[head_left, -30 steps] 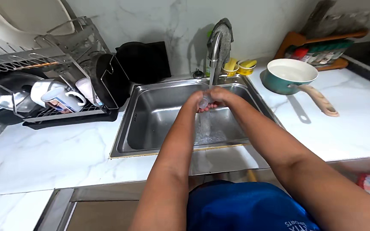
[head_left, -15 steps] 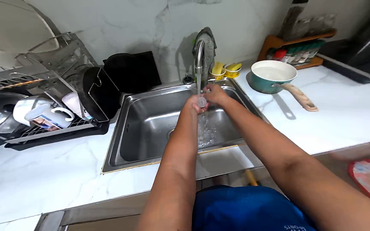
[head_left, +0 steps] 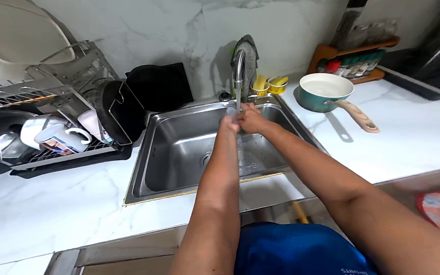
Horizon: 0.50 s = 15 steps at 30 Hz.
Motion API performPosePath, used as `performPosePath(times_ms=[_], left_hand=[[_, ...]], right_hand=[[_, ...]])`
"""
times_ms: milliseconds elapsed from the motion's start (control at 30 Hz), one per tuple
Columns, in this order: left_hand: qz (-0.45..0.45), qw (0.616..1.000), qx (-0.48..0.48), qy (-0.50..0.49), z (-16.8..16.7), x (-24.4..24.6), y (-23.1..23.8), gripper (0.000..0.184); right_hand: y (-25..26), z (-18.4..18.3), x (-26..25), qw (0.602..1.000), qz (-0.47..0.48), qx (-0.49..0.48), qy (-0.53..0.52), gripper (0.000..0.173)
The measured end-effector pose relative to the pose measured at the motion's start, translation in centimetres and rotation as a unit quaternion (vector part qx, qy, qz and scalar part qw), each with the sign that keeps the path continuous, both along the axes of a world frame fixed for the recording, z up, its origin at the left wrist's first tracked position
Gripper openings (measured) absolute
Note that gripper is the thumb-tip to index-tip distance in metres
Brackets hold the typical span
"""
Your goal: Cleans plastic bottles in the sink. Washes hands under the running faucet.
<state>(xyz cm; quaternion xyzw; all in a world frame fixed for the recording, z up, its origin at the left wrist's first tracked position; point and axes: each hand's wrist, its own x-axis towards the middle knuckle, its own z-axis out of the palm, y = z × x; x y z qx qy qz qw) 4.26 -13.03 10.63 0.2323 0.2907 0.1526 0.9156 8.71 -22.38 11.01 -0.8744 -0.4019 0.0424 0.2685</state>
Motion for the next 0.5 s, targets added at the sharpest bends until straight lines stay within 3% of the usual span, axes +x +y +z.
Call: performPosePath(times_ms=[133, 267, 367, 500], left_hand=[[-0.015, 1.0, 0.013, 0.011, 0.0, -0.2, -0.4, 0.015], [-0.001, 1.0, -0.007, 0.007, -0.2, 0.3, -0.4, 0.017], [-0.057, 0.998, 0.001, 0.001, -1.0, 0.5, 0.2, 0.033], [-0.084, 0.996, -0.032, 0.024, -1.5, 0.0, -0.6, 0.039]], right_hand=[[0.1, 0.9, -0.8, 0.998, -0.021, -0.049, -0.027, 0.027], [0.5, -0.2, 0.9, 0.992, -0.01, 0.085, 0.09, 0.022], [0.1, 1.2, 1.2, 0.984, 0.009, 0.109, 0.143, 0.018], [-0.2, 4.0, 2.0, 0.992, 0.008, 0.084, 0.094, 0.019]])
